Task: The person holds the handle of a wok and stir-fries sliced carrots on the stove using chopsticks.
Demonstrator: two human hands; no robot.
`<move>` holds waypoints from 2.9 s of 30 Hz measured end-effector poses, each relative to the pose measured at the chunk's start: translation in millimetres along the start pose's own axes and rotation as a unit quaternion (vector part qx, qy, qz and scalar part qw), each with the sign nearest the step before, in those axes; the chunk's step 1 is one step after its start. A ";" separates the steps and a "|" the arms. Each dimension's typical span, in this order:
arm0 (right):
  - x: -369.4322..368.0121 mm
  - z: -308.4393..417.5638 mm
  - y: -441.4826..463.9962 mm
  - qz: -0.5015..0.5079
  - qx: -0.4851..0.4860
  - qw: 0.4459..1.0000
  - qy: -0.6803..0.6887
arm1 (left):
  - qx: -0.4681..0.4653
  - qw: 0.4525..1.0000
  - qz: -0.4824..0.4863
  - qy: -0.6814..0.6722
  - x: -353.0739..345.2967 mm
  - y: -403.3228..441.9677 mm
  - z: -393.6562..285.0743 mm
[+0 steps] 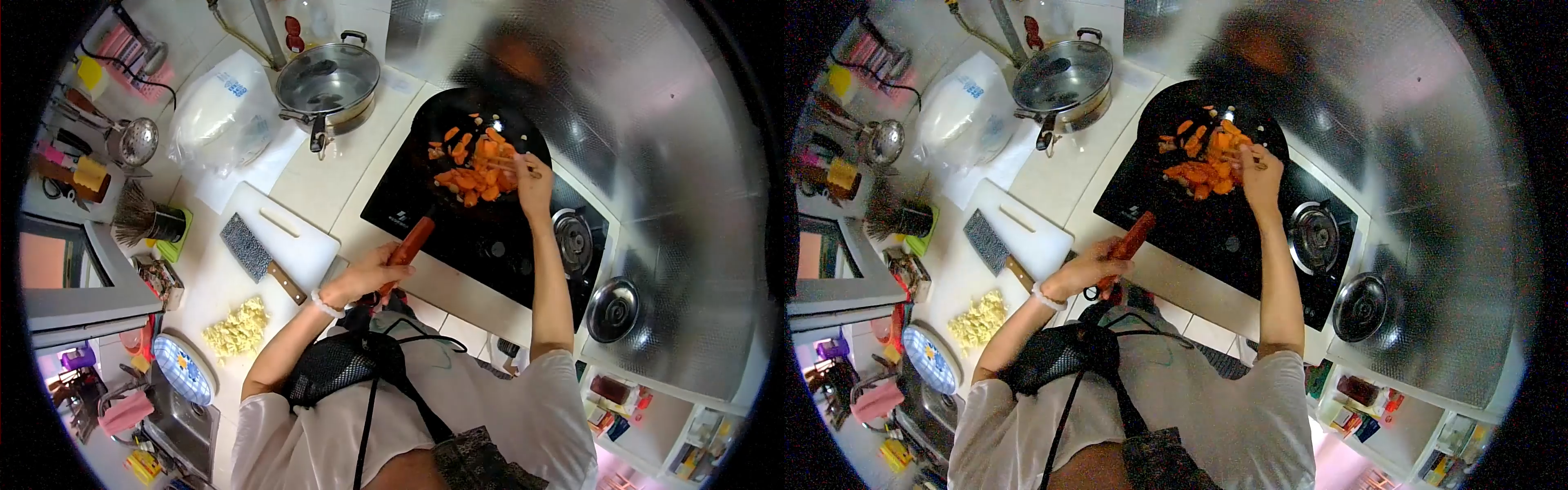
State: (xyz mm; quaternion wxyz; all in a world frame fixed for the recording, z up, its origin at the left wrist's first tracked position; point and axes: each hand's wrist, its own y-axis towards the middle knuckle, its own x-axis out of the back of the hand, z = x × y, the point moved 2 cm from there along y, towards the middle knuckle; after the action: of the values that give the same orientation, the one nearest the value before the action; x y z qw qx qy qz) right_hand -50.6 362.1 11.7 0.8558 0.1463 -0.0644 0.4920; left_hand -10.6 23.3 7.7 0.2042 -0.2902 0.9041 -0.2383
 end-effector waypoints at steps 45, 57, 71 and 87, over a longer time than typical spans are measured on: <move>96.1 18.6 34.1 -0.098 0.024 0.995 -0.013 | 0.003 1.000 0.017 -0.006 -1.1 -0.9 -5.0; 98.5 16.9 44.2 -0.064 0.060 0.994 -0.058 | 0.009 1.000 0.017 0.001 -1.8 0.7 -5.3; 88.1 17.6 38.1 -0.033 -0.041 0.998 -0.016 | -0.007 1.000 0.025 -0.005 0.2 2.5 1.9; 82.2 25.6 1.0 0.004 -0.101 0.995 -0.009 | 0.004 1.000 0.017 0.016 -1.9 2.4 -2.9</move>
State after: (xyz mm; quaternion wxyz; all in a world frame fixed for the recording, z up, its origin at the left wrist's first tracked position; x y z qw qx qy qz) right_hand -8.9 422.2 57.2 0.8633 0.0637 -0.1222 0.4855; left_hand -11.8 27.1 9.1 0.1949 -0.2701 0.9111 -0.2427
